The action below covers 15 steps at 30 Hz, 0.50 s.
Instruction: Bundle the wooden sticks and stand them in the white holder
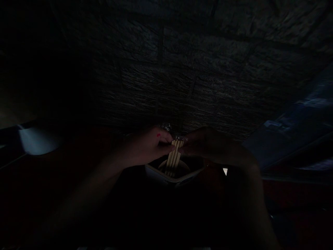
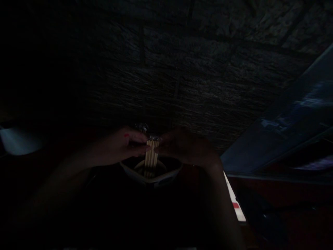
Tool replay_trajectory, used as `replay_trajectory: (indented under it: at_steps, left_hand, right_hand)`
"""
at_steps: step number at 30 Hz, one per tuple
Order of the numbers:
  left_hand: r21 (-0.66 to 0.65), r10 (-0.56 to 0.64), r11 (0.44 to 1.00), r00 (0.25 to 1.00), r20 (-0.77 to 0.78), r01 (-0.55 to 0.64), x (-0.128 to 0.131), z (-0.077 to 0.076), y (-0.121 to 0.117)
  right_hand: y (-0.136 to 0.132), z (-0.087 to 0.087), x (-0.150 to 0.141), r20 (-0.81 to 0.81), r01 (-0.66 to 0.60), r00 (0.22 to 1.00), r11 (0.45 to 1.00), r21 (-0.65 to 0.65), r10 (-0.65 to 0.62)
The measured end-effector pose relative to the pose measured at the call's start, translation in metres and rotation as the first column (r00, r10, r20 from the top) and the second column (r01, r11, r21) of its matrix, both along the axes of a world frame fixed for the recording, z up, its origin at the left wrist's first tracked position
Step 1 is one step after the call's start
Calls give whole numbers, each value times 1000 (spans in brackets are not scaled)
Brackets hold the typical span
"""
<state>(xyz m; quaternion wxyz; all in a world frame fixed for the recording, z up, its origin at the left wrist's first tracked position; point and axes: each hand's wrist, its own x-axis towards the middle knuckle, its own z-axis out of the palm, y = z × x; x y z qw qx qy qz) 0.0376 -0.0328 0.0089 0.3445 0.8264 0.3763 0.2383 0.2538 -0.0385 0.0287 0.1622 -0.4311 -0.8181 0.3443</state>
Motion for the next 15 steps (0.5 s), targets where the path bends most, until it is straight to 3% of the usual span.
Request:
replay_trajectory:
  at_steps: [15]
  left_hand:
    - [63, -28, 998, 999, 18, 27, 0, -8, 5]
  right_hand:
    - [-4, 2, -3, 85, -3, 996, 998, 63, -3]
